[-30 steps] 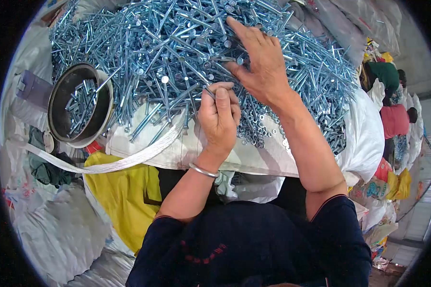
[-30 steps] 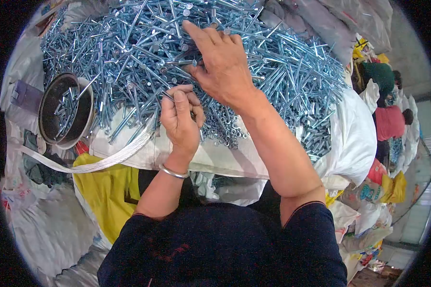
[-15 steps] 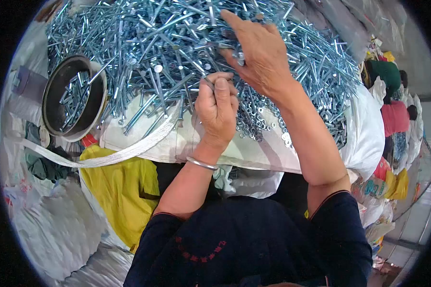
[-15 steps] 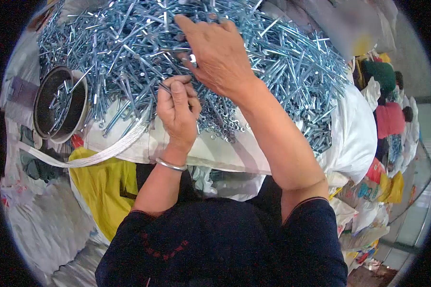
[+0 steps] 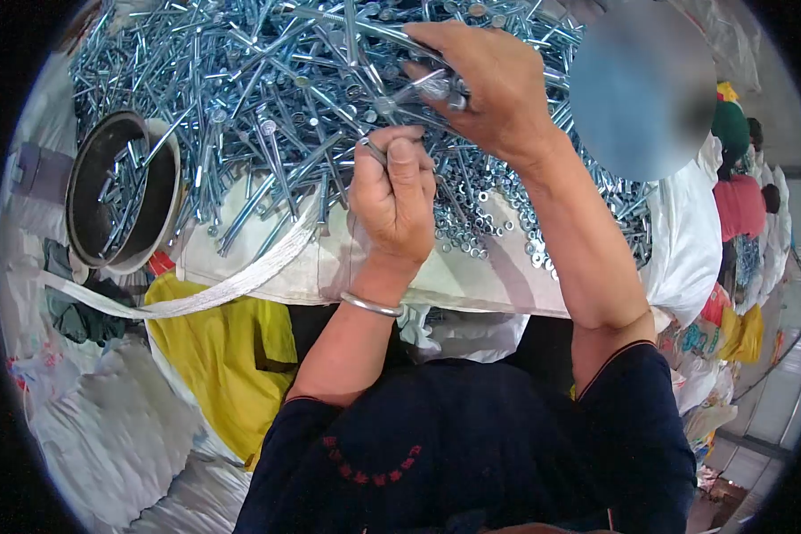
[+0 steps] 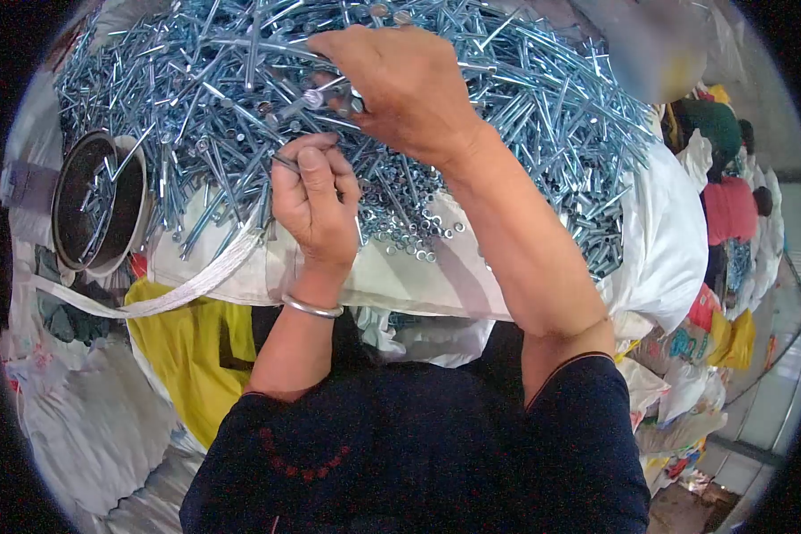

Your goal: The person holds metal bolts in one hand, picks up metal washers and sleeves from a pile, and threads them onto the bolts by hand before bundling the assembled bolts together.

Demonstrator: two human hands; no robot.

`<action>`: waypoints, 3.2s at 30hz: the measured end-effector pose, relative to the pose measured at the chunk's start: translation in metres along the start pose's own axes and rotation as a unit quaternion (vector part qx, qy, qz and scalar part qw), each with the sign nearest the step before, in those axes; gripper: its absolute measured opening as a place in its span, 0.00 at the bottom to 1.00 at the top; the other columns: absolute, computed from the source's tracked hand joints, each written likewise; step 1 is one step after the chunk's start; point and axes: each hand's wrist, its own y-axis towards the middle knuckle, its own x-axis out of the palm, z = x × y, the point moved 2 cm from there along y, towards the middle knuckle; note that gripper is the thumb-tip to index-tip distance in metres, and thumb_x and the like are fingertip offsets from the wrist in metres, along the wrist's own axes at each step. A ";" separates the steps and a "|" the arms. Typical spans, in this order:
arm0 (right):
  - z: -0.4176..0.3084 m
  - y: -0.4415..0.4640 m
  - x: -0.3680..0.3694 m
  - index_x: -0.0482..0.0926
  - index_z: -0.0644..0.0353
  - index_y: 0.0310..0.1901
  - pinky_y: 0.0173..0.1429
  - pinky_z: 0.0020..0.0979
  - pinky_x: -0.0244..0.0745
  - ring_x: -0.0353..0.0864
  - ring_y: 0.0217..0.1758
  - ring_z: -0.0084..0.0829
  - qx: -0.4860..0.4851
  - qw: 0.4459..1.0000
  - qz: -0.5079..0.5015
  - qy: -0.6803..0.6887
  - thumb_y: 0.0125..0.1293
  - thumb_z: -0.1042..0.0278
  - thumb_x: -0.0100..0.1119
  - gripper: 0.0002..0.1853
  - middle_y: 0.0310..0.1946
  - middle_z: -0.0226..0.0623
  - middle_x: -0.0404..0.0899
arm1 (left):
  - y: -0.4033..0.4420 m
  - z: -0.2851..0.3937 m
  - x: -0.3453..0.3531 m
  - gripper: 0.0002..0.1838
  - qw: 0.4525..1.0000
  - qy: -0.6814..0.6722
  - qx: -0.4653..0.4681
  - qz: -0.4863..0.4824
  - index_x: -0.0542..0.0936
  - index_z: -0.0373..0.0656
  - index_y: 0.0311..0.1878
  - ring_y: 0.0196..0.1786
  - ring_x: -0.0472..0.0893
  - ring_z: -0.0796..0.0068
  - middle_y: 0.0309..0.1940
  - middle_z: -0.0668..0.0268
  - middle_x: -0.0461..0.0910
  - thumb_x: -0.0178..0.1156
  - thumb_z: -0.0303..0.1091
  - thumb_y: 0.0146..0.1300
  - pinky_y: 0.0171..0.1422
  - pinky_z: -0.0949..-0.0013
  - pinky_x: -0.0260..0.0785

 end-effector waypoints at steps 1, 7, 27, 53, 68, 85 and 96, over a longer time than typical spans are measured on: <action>-0.001 -0.002 -0.007 0.79 0.54 0.48 0.36 0.35 0.75 0.82 0.33 0.38 0.020 0.999 0.029 0.034 0.48 0.69 0.71 0.22 0.35 0.32 0.82 | 0.000 0.002 0.002 0.13 1.000 0.011 0.000 0.009 0.73 0.35 0.47 0.23 0.66 0.90 0.27 0.71 0.72 0.49 0.38 0.75 0.24 0.83 0.58; -0.013 -0.007 -0.031 0.82 0.62 0.40 0.31 0.18 0.71 0.76 0.25 0.16 0.101 0.983 0.136 0.074 0.55 0.70 0.75 0.13 0.28 0.29 0.82 | -0.002 0.000 0.001 0.13 0.999 0.030 0.011 0.012 0.74 0.36 0.47 0.23 0.66 0.89 0.27 0.71 0.72 0.50 0.39 0.75 0.25 0.83 0.59; 0.012 0.008 -0.098 0.76 0.62 0.45 0.17 0.25 0.62 0.64 0.15 0.20 0.293 0.804 0.366 0.366 0.74 0.60 0.52 0.12 0.17 0.23 0.59 | -0.001 -0.001 0.001 0.13 0.993 0.096 0.074 0.012 0.75 0.36 0.45 0.22 0.63 0.89 0.27 0.69 0.72 0.49 0.38 0.75 0.25 0.82 0.55; -0.085 -0.179 -0.052 0.76 0.60 0.43 0.39 0.33 0.75 0.82 0.34 0.41 0.367 0.882 -0.027 0.295 0.54 0.68 0.69 0.16 0.31 0.44 0.80 | -0.026 -0.006 0.052 0.22 0.925 0.102 -0.013 -0.366 0.81 0.40 0.49 0.28 0.65 0.83 0.34 0.67 0.77 0.72 0.42 0.54 0.32 0.75 0.60; -0.082 -0.191 -0.044 0.69 0.61 0.51 0.38 0.42 0.76 0.82 0.37 0.53 0.416 0.868 -0.102 0.252 0.51 0.74 0.69 0.25 0.33 0.49 0.81 | -0.021 -0.016 0.045 0.23 0.935 -0.185 -0.106 -0.282 0.69 0.39 0.33 0.25 0.76 0.69 0.26 0.60 0.72 0.43 0.51 0.76 0.33 0.65 0.73; -0.056 -0.214 -0.108 0.78 0.62 0.40 0.35 0.35 0.74 0.82 0.30 0.37 0.499 0.838 -0.132 0.174 0.62 0.69 0.64 0.09 0.28 0.40 0.81 | -0.009 -0.015 0.032 0.18 0.915 -0.228 -0.125 -0.308 0.79 0.33 0.46 0.21 0.63 0.83 0.17 0.74 0.60 0.54 0.43 0.72 0.27 0.77 0.61; -0.080 -0.173 -0.063 0.72 0.61 0.51 0.35 0.39 0.76 0.84 0.34 0.51 0.483 0.852 -0.038 0.199 0.61 0.70 0.61 0.17 0.33 0.48 0.81 | -0.044 -0.017 0.061 0.34 0.942 -0.004 -0.231 -0.244 0.78 0.38 0.53 0.32 0.70 0.88 0.29 0.79 0.70 0.80 0.25 0.38 0.40 0.82 0.69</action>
